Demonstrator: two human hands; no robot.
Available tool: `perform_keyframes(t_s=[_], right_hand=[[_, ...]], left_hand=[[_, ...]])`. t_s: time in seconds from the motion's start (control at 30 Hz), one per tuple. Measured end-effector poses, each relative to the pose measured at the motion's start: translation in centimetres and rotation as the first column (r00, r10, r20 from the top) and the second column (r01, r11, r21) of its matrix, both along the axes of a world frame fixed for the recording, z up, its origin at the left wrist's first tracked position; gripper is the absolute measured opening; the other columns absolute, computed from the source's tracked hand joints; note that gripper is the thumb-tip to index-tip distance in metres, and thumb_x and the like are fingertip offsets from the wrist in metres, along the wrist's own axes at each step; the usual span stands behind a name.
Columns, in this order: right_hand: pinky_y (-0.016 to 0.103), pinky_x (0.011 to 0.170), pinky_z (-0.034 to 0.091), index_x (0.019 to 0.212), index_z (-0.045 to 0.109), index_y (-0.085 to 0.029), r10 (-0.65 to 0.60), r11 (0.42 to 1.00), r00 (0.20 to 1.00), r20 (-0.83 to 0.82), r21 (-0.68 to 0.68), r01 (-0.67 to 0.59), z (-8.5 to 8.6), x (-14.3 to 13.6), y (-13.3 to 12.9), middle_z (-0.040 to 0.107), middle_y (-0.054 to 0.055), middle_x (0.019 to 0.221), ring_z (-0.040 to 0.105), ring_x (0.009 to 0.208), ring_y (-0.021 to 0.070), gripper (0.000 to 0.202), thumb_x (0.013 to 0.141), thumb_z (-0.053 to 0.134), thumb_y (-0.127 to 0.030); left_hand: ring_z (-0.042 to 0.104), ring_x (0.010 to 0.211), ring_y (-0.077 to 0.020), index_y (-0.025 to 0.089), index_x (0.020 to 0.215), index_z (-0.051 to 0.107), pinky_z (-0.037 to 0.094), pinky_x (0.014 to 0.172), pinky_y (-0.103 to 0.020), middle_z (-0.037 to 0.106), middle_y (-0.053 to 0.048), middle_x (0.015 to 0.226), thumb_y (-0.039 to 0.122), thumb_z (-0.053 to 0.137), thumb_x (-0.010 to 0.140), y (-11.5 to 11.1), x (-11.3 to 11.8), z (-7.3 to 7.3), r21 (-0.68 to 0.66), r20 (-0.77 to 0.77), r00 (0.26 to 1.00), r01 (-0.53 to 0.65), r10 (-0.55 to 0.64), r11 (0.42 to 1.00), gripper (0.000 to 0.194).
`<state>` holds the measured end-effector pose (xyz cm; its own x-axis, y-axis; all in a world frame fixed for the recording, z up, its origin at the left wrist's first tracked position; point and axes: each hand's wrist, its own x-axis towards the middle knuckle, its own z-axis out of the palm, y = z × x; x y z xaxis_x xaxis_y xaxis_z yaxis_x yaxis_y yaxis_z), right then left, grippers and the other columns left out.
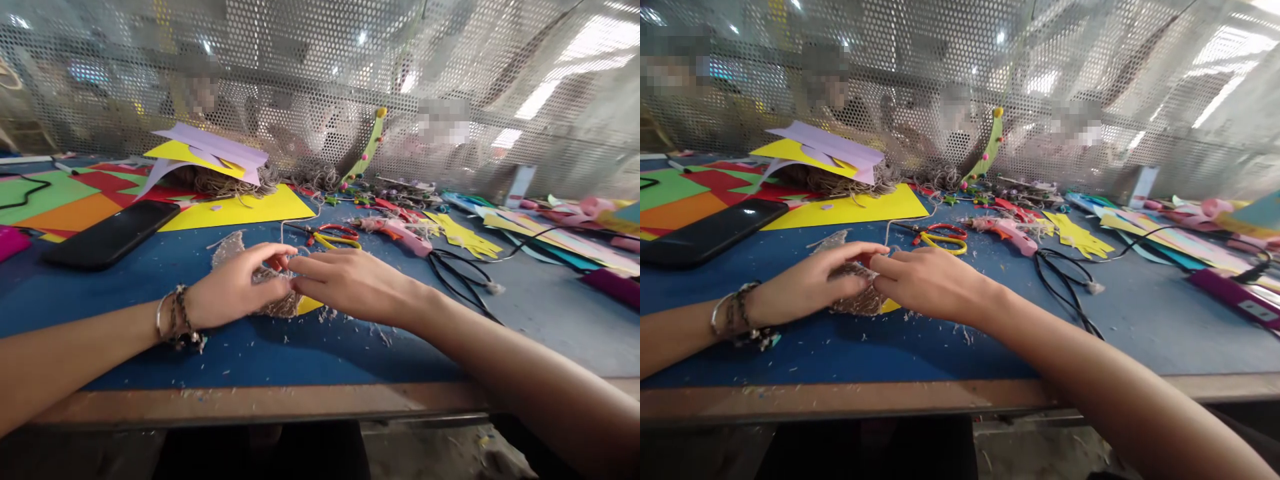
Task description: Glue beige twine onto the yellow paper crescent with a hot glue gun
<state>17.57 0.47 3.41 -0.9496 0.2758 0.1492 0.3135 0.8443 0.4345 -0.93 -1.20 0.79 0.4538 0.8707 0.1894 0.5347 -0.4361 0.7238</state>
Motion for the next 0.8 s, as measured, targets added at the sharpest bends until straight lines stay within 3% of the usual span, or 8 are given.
perform_keyframes(t_s=[0.1,0.17,0.43,0.63,0.8], right_hand=[[0.025,0.051,0.024,0.081,0.054,-0.016,-0.001,1.000,1.000,-0.009,-0.027,0.001,-0.1,0.3,0.3,0.055,0.002,0.084,0.045,0.061,0.0080,0.023,0.089,0.032,-0.017],[0.025,0.051,0.024,0.080,0.053,-0.016,-0.013,0.999,1.000,-0.012,-0.044,0.012,-0.1,0.3,0.4,0.055,0.002,0.081,0.043,0.060,0.0077,0.023,0.088,0.032,-0.016],[0.026,0.049,0.020,0.072,0.049,-0.016,-0.004,0.997,1.000,-0.029,-0.074,0.002,-0.2,0.4,0.1,0.050,0.000,0.067,0.037,0.056,0.0086,0.025,0.088,0.030,-0.016],[0.026,0.049,0.021,0.076,0.051,-0.015,-0.063,0.986,0.998,-0.020,-0.157,0.059,-0.2,0.6,0.0,0.051,0.000,0.065,0.037,0.054,0.0088,0.025,0.088,0.030,-0.018],[0.023,0.053,0.028,0.080,0.054,-0.014,-0.086,0.943,0.993,-0.081,-0.327,0.055,-0.3,0.8,0.2,0.055,0.003,0.071,0.044,0.059,0.0091,0.027,0.089,0.030,-0.024]], left_hand=[[0.039,0.109,-0.0301,0.014,0.115,0.042,0.027,0.097,-0.050,0.047,-0.010,0.115,0.042,0.059,0.062,-0.9,0.6,-0.5,0.238,-0.280,0.960,0.073,-0.004,0.969,0.063],[0.039,0.108,-0.0303,0.015,0.113,0.042,0.027,0.096,-0.051,0.046,-0.010,0.112,0.042,0.059,0.062,-1.3,0.9,-0.8,0.278,-0.354,0.935,0.100,0.006,0.955,0.061],[0.040,0.101,-0.0276,0.016,0.094,0.044,0.036,0.086,-0.047,0.046,-0.008,0.103,0.030,0.049,0.068,-1.2,1.9,-1.0,0.273,-0.348,0.936,0.050,0.050,0.961,0.029],[0.039,0.102,-0.0267,0.016,0.103,0.044,0.035,0.087,-0.047,0.046,-0.008,0.104,0.020,0.044,0.064,-1.3,2.1,-1.1,0.267,-0.352,0.935,0.054,0.045,0.962,0.039],[0.038,0.102,-0.0268,0.014,0.104,0.043,0.034,0.089,-0.047,0.045,-0.009,0.104,0.018,0.042,0.062,-1.4,2.2,-1.0,0.242,-0.383,0.923,0.057,0.041,0.969,0.042]])
